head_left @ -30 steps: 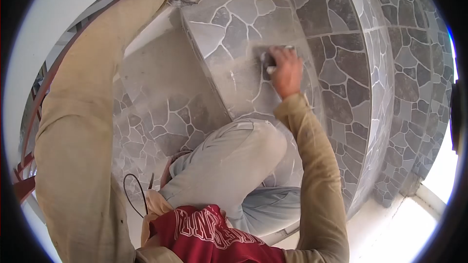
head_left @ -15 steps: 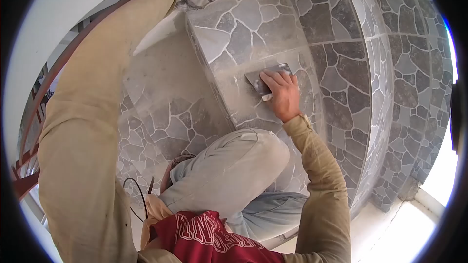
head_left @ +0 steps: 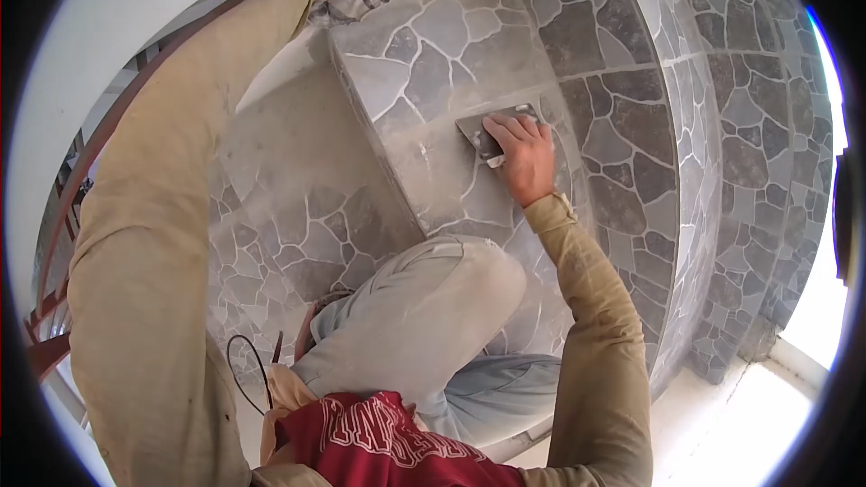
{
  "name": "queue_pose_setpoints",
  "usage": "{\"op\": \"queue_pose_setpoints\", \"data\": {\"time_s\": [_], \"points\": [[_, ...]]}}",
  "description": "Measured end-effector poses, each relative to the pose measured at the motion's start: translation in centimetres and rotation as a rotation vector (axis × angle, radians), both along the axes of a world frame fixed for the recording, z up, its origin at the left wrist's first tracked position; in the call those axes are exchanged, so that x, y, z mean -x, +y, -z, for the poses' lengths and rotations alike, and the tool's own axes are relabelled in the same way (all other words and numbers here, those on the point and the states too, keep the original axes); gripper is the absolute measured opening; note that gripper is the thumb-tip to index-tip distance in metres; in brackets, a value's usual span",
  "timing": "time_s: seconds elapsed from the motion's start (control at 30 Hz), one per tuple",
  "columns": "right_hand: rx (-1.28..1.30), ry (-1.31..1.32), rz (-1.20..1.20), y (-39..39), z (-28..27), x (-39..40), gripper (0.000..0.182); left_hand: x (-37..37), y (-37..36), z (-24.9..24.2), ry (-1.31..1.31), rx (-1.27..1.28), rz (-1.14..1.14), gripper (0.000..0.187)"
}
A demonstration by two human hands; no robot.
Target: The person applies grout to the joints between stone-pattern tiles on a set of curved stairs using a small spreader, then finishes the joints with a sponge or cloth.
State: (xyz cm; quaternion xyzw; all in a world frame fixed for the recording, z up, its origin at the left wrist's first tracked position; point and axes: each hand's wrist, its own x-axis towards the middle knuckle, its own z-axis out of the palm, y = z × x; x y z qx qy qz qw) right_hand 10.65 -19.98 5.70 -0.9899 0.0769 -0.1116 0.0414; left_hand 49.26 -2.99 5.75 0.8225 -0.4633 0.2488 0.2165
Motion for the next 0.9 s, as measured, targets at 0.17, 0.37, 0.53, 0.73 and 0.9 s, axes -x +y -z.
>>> {"op": "queue_pose_setpoints", "data": {"time_s": [0.17,0.37,0.53,0.73,0.9], "points": [[0.001,0.005,0.037,2.2,0.3,1.0,0.036,0.0,0.0,1.2,0.128,-0.125,-0.055,0.061],[-0.022,-0.001,0.128,1.2,0.0,-0.6,0.040,1.4,0.1,-2.0,0.404,-0.320,-0.134,0.066],[-0.049,-0.017,-0.010,3.2,0.8,0.2,0.036,0.3,0.3,0.5,0.012,-0.073,-0.081,0.067],[0.017,-0.019,0.136,4.0,1.1,1.2,0.039,-0.2,-0.1,1.3,-0.003,-0.075,-0.046,0.072],[0.065,0.008,0.159,1.8,1.2,0.0,0.042,0.4,0.0,1.2,0.134,-0.060,-0.063,0.069]]}}
